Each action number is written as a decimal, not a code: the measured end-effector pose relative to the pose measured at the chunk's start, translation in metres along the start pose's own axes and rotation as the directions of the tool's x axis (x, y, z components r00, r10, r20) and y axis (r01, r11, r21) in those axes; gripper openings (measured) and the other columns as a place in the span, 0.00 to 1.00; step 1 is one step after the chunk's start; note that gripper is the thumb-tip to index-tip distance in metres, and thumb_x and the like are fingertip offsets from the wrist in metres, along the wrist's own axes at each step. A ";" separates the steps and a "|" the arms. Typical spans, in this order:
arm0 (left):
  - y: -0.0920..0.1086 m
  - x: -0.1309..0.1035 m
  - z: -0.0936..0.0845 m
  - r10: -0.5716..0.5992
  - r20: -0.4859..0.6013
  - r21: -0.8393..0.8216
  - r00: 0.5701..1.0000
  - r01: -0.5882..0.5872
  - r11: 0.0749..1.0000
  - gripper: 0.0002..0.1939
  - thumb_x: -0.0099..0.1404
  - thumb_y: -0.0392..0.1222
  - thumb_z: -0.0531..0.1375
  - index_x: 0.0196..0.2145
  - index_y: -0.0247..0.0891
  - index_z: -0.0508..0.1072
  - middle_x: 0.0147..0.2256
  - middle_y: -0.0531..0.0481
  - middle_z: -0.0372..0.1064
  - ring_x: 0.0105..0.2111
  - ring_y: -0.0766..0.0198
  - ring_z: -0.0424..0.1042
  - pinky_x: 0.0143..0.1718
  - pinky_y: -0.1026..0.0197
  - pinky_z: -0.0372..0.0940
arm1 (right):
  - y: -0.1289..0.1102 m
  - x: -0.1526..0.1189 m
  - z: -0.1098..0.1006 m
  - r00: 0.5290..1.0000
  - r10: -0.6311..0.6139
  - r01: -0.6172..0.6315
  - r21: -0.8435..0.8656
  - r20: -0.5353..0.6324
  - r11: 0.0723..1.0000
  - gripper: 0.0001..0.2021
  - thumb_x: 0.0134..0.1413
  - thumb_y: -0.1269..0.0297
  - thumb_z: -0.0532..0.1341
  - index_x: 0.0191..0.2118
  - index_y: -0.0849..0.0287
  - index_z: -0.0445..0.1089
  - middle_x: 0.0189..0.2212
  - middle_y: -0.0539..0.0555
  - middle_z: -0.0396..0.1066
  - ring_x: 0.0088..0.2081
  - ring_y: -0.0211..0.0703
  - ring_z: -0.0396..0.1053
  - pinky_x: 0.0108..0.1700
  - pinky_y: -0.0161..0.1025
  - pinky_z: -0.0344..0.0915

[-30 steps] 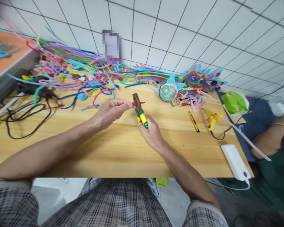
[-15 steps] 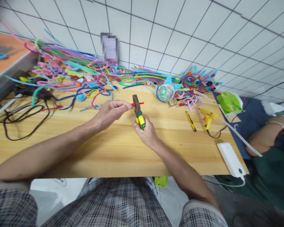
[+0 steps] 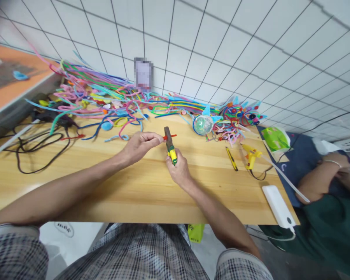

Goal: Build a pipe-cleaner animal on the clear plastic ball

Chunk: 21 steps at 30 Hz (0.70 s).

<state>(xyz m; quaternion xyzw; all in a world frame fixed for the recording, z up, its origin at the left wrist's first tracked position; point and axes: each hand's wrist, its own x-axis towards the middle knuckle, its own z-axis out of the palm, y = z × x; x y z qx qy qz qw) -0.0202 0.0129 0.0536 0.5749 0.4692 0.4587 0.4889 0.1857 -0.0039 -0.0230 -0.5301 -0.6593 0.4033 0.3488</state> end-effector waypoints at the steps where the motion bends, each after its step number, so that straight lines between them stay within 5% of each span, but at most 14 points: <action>1: -0.001 0.000 0.000 0.002 -0.003 0.004 1.000 -0.002 1.000 0.20 0.62 0.57 0.64 0.30 0.35 0.83 0.30 0.49 0.75 0.33 0.62 0.69 0.38 0.61 0.65 | 0.000 0.000 0.000 1.000 0.000 0.000 -0.003 0.000 1.000 0.14 0.62 0.51 0.60 0.47 0.52 0.67 0.28 0.45 0.66 0.27 0.41 0.65 0.30 0.38 0.64; 10: 0.000 0.000 0.000 -0.020 -0.004 -0.010 1.000 0.020 1.000 0.23 0.59 0.61 0.67 0.30 0.35 0.83 0.27 0.51 0.75 0.31 0.63 0.67 0.36 0.62 0.62 | 0.001 0.003 0.005 0.998 -0.048 0.048 -0.004 -0.028 0.999 0.12 0.62 0.52 0.59 0.46 0.52 0.67 0.28 0.45 0.66 0.27 0.42 0.65 0.33 0.40 0.65; 15: 0.003 0.002 0.000 -0.048 -0.040 -0.039 0.998 0.046 0.998 0.20 0.56 0.59 0.70 0.27 0.36 0.80 0.26 0.50 0.75 0.31 0.62 0.68 0.36 0.62 0.62 | -0.014 0.006 -0.006 0.996 -0.090 0.092 -0.125 0.022 0.988 0.13 0.63 0.54 0.58 0.46 0.54 0.72 0.36 0.52 0.76 0.36 0.47 0.73 0.44 0.45 0.70; 18: 0.000 0.002 0.001 -0.094 -0.110 -0.045 0.989 0.089 0.995 0.16 0.59 0.54 0.67 0.29 0.37 0.81 0.20 0.55 0.63 0.26 0.64 0.62 0.30 0.62 0.57 | -0.026 0.010 -0.018 0.983 -0.181 0.179 -0.253 0.013 0.951 0.11 0.60 0.54 0.59 0.41 0.54 0.73 0.41 0.57 0.76 0.44 0.52 0.75 0.50 0.47 0.70; 21: -0.003 0.003 0.001 -0.132 -0.146 -0.052 0.980 0.125 0.991 0.15 0.62 0.53 0.65 0.33 0.36 0.83 0.17 0.59 0.53 0.22 0.66 0.55 0.27 0.62 0.51 | -0.036 0.010 -0.032 0.987 -0.139 0.156 -0.299 0.076 0.941 0.11 0.63 0.52 0.59 0.36 0.53 0.72 0.33 0.53 0.73 0.37 0.49 0.72 0.43 0.43 0.67</action>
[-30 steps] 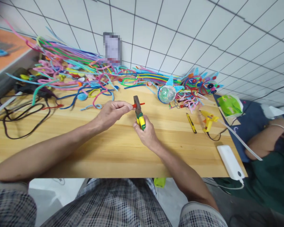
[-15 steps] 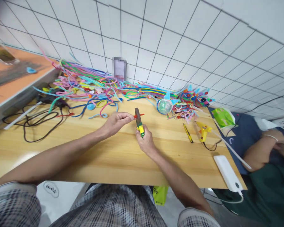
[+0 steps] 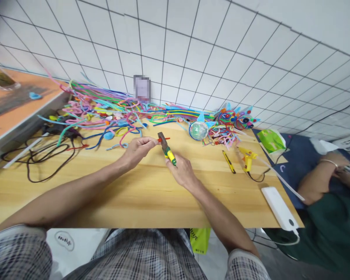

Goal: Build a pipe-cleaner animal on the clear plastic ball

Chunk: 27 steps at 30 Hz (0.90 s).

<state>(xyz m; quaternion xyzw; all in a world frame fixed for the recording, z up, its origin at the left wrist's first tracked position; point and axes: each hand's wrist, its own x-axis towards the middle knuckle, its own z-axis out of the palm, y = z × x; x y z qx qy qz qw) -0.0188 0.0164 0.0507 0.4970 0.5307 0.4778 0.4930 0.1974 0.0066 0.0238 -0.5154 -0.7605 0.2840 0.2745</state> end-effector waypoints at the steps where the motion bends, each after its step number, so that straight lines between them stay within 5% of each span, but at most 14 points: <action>1: -0.001 0.001 0.000 0.000 -0.007 0.001 1.000 0.000 1.000 0.16 0.62 0.53 0.65 0.33 0.36 0.83 0.17 0.60 0.52 0.22 0.66 0.53 0.26 0.62 0.50 | -0.001 -0.001 -0.006 0.999 0.021 -0.021 0.002 0.037 1.000 0.12 0.64 0.52 0.59 0.36 0.52 0.71 0.30 0.51 0.71 0.34 0.47 0.70 0.40 0.42 0.65; 7: 0.000 0.007 -0.005 0.002 -0.073 -0.033 0.997 -0.005 0.999 0.22 0.60 0.60 0.66 0.35 0.35 0.83 0.18 0.61 0.52 0.21 0.69 0.48 0.24 0.61 0.44 | 0.014 0.000 -0.035 0.968 0.163 -0.193 0.153 0.193 0.969 0.18 0.60 0.44 0.62 0.32 0.54 0.70 0.22 0.46 0.65 0.26 0.40 0.61 0.30 0.39 0.56; 12: 0.004 0.005 -0.004 -0.065 -0.015 -0.113 0.998 0.063 0.992 0.26 0.57 0.62 0.67 0.38 0.34 0.82 0.18 0.63 0.48 0.19 0.71 0.45 0.23 0.62 0.40 | 0.038 0.032 -0.026 0.948 0.260 -0.292 0.176 0.181 0.940 0.23 0.56 0.37 0.60 0.26 0.53 0.64 0.18 0.45 0.60 0.22 0.39 0.58 0.28 0.39 0.56; 17: 0.006 0.000 -0.002 -0.088 0.047 -0.202 0.995 0.096 0.975 0.27 0.54 0.63 0.71 0.37 0.34 0.81 0.17 0.64 0.46 0.18 0.72 0.44 0.22 0.62 0.38 | 0.034 0.057 -0.021 0.983 0.183 -0.182 0.101 0.003 0.978 0.18 0.53 0.43 0.69 0.33 0.55 0.75 0.33 0.54 0.77 0.39 0.48 0.73 0.44 0.43 0.68; 20: 0.007 -0.002 -0.001 -0.080 0.059 -0.218 0.995 0.091 0.972 0.26 0.54 0.62 0.71 0.37 0.34 0.81 0.17 0.64 0.46 0.17 0.73 0.43 0.22 0.62 0.38 | 0.016 0.060 -0.020 0.991 0.078 -0.050 0.238 -0.109 0.970 0.21 0.58 0.42 0.67 0.44 0.56 0.79 0.46 0.59 0.81 0.47 0.50 0.76 0.54 0.48 0.71; 24: 0.009 -0.004 0.002 -0.084 0.024 -0.191 0.996 0.087 0.978 0.24 0.54 0.62 0.70 0.33 0.35 0.80 0.17 0.64 0.48 0.18 0.73 0.44 0.21 0.62 0.39 | -0.010 0.059 -0.012 0.994 0.088 -0.037 0.566 -0.062 0.824 0.25 0.60 0.37 0.67 0.44 0.56 0.80 0.41 0.56 0.82 0.40 0.46 0.78 0.46 0.44 0.73; 27: 0.010 -0.005 0.004 -0.063 -0.008 -0.146 0.998 0.061 0.987 0.22 0.55 0.60 0.69 0.32 0.36 0.81 0.17 0.62 0.51 0.18 0.72 0.46 0.21 0.62 0.41 | -0.025 0.056 -0.004 0.987 0.047 0.042 0.523 -0.155 0.851 0.19 0.62 0.42 0.69 0.38 0.55 0.79 0.33 0.53 0.80 0.34 0.44 0.75 0.41 0.43 0.72</action>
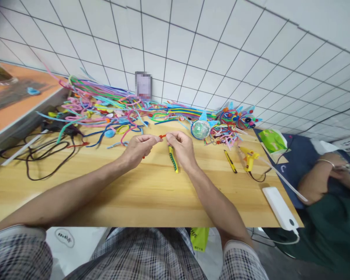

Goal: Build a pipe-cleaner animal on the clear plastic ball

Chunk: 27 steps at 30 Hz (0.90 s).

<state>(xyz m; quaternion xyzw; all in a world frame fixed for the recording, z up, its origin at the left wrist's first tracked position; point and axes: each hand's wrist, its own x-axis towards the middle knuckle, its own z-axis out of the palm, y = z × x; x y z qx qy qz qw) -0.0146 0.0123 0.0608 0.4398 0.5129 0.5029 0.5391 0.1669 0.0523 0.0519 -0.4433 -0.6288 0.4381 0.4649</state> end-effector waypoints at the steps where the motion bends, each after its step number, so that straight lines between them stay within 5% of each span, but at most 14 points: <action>1: 0.000 0.000 0.000 0.019 -0.008 0.021 1.000 -0.019 1.000 0.21 0.56 0.59 0.68 0.32 0.36 0.82 0.17 0.61 0.53 0.19 0.71 0.47 0.21 0.62 0.41 | -0.002 -0.002 0.003 0.997 -0.077 0.075 -0.076 -0.022 0.994 0.16 0.64 0.45 0.69 0.37 0.54 0.79 0.32 0.53 0.79 0.35 0.45 0.75 0.42 0.44 0.73; 4: -0.002 0.001 0.000 0.090 -0.020 0.056 0.996 -0.088 0.995 0.18 0.57 0.56 0.67 0.30 0.35 0.83 0.19 0.58 0.59 0.20 0.71 0.50 0.23 0.62 0.44 | -0.005 -0.007 0.007 0.932 -0.361 0.333 -0.342 -0.021 0.879 0.10 0.66 0.54 0.68 0.36 0.52 0.79 0.36 0.57 0.82 0.41 0.50 0.77 0.50 0.49 0.73; 6: -0.004 0.001 -0.001 0.114 -0.009 0.050 0.993 -0.114 0.992 0.17 0.58 0.55 0.67 0.29 0.36 0.83 0.19 0.58 0.58 0.21 0.71 0.49 0.24 0.63 0.45 | -0.003 -0.007 0.005 0.916 -0.401 0.365 -0.372 -0.020 0.854 0.09 0.65 0.55 0.68 0.35 0.52 0.80 0.36 0.58 0.82 0.43 0.51 0.77 0.53 0.51 0.73; 9: -0.006 0.000 0.000 0.098 0.034 0.037 0.995 -0.099 0.994 0.18 0.60 0.55 0.68 0.31 0.36 0.84 0.17 0.59 0.54 0.20 0.70 0.49 0.24 0.63 0.46 | 0.003 0.000 -0.001 0.997 -0.071 0.071 -0.072 0.003 0.995 0.15 0.60 0.47 0.70 0.32 0.53 0.76 0.31 0.54 0.78 0.34 0.46 0.74 0.42 0.46 0.73; 12: -0.010 0.000 0.001 0.075 0.066 0.023 0.995 -0.077 0.997 0.18 0.60 0.56 0.68 0.31 0.36 0.84 0.16 0.60 0.52 0.20 0.70 0.50 0.24 0.63 0.47 | 0.004 0.004 -0.006 0.973 0.186 -0.205 0.144 0.135 0.968 0.20 0.52 0.41 0.71 0.30 0.53 0.73 0.26 0.50 0.72 0.28 0.42 0.67 0.34 0.42 0.69; 15: -0.014 0.000 0.002 0.075 0.082 0.021 0.994 -0.077 0.997 0.19 0.60 0.57 0.69 0.29 0.36 0.83 0.17 0.59 0.53 0.21 0.70 0.50 0.25 0.63 0.47 | -0.006 -0.004 -0.009 0.999 -0.017 0.019 -0.077 0.033 0.997 0.15 0.56 0.48 0.70 0.30 0.53 0.74 0.28 0.52 0.74 0.33 0.44 0.70 0.40 0.44 0.70; 18: -0.015 0.000 0.002 0.112 0.125 0.022 0.986 -0.116 0.993 0.20 0.58 0.58 0.70 0.28 0.36 0.83 0.19 0.57 0.58 0.23 0.69 0.54 0.27 0.63 0.51 | -0.013 -0.011 -0.010 0.977 -0.211 0.207 -0.256 0.011 0.944 0.10 0.57 0.54 0.71 0.30 0.53 0.76 0.32 0.54 0.76 0.40 0.48 0.72 0.48 0.46 0.70; 23: -0.016 -0.003 0.006 0.125 0.168 0.029 0.978 -0.132 0.991 0.23 0.55 0.62 0.72 0.27 0.37 0.83 0.22 0.55 0.66 0.27 0.67 0.60 0.31 0.63 0.57 | 0.007 -0.001 -0.017 0.986 0.152 -0.160 0.136 0.071 0.978 0.20 0.51 0.44 0.72 0.27 0.53 0.70 0.22 0.48 0.67 0.26 0.39 0.63 0.30 0.38 0.64; 27: -0.019 -0.007 0.010 0.082 0.195 0.020 0.977 -0.088 0.996 0.24 0.52 0.63 0.73 0.24 0.36 0.81 0.22 0.55 0.66 0.27 0.67 0.59 0.32 0.63 0.57 | 0.022 -0.012 -0.028 0.963 0.268 -0.261 0.264 0.012 0.928 0.25 0.41 0.41 0.80 0.28 0.55 0.72 0.25 0.48 0.71 0.25 0.35 0.65 0.29 0.35 0.64</action>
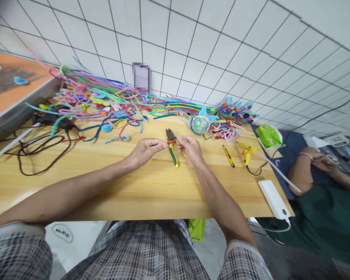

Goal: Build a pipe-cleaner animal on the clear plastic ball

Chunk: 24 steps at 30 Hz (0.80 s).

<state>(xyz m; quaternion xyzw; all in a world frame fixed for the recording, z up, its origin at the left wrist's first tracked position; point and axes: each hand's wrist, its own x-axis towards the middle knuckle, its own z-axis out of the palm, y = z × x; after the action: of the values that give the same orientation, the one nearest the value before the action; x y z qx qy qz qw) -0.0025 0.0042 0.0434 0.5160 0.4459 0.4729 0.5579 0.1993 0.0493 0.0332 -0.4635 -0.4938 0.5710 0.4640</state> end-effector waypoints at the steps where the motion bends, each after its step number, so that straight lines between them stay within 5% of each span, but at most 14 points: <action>1: -0.001 -0.001 0.001 -0.011 0.004 -0.009 1.000 0.011 1.000 0.24 0.53 0.63 0.73 0.25 0.36 0.81 0.21 0.56 0.64 0.26 0.68 0.58 0.32 0.63 0.57 | 0.001 -0.006 -0.002 1.000 -0.011 0.011 0.011 -0.011 1.000 0.25 0.42 0.40 0.79 0.31 0.55 0.74 0.28 0.49 0.74 0.27 0.36 0.67 0.30 0.35 0.66; 5: -0.001 -0.005 0.003 -0.043 0.002 -0.039 0.999 0.043 0.998 0.19 0.56 0.58 0.72 0.27 0.38 0.81 0.17 0.60 0.52 0.23 0.68 0.52 0.27 0.62 0.52 | 0.003 -0.028 0.002 0.997 -0.074 0.073 0.043 0.022 0.996 0.27 0.49 0.37 0.77 0.43 0.52 0.77 0.38 0.51 0.80 0.33 0.39 0.74 0.34 0.37 0.71; 11: -0.003 -0.012 0.007 -0.019 0.064 -0.018 0.998 0.021 1.000 0.21 0.60 0.60 0.71 0.25 0.38 0.77 0.18 0.59 0.52 0.23 0.67 0.53 0.27 0.62 0.53 | 0.003 -0.034 0.013 0.967 -0.251 0.244 -0.139 -0.038 0.960 0.19 0.57 0.44 0.74 0.39 0.52 0.73 0.28 0.47 0.75 0.29 0.40 0.72 0.35 0.39 0.72; 14: -0.009 -0.012 0.009 0.019 0.073 -0.025 0.997 -0.018 1.000 0.24 0.58 0.62 0.72 0.24 0.37 0.76 0.21 0.57 0.59 0.25 0.68 0.56 0.30 0.62 0.55 | 0.002 -0.041 0.015 0.857 -0.514 0.470 -0.463 0.036 0.751 0.11 0.62 0.52 0.70 0.37 0.52 0.73 0.33 0.52 0.79 0.36 0.45 0.76 0.44 0.45 0.75; 16: -0.015 -0.011 0.010 0.028 0.077 -0.014 0.997 -0.027 1.000 0.26 0.58 0.64 0.72 0.23 0.37 0.76 0.22 0.56 0.61 0.26 0.68 0.57 0.31 0.63 0.55 | 0.001 -0.044 0.016 0.811 -0.574 0.531 -0.552 0.111 0.643 0.08 0.61 0.55 0.69 0.36 0.52 0.74 0.35 0.54 0.80 0.39 0.47 0.77 0.49 0.47 0.75; 20: -0.019 -0.011 0.013 0.020 0.089 -0.006 0.996 -0.020 1.000 0.23 0.58 0.62 0.72 0.26 0.37 0.81 0.23 0.55 0.67 0.27 0.66 0.61 0.32 0.62 0.57 | -0.002 -0.033 0.003 0.957 -0.284 0.261 -0.255 -0.060 0.931 0.13 0.56 0.50 0.71 0.35 0.51 0.71 0.28 0.48 0.74 0.28 0.40 0.70 0.34 0.40 0.70; 22: -0.017 -0.013 0.014 0.015 0.085 -0.038 0.996 -0.011 0.999 0.21 0.57 0.60 0.73 0.27 0.37 0.82 0.25 0.53 0.71 0.28 0.65 0.64 0.34 0.62 0.60 | -0.005 -0.023 -0.018 0.986 -0.138 0.125 -0.131 -0.092 0.983 0.17 0.48 0.49 0.74 0.34 0.52 0.71 0.26 0.46 0.72 0.26 0.38 0.67 0.30 0.37 0.65; 24: -0.015 -0.014 0.014 -0.004 0.068 -0.064 0.998 0.009 0.998 0.20 0.58 0.59 0.73 0.28 0.37 0.83 0.24 0.53 0.71 0.28 0.66 0.65 0.33 0.62 0.60 | -0.006 -0.016 -0.050 0.984 -0.119 0.084 -0.237 -0.136 0.968 0.16 0.44 0.51 0.74 0.36 0.53 0.74 0.26 0.46 0.73 0.27 0.38 0.67 0.32 0.37 0.65</action>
<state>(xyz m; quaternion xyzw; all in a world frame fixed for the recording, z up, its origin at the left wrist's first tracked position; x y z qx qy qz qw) 0.0101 -0.0117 0.0299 0.5120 0.4130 0.4675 0.5905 0.2509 0.0408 0.0360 -0.5295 -0.5439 0.4490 0.4714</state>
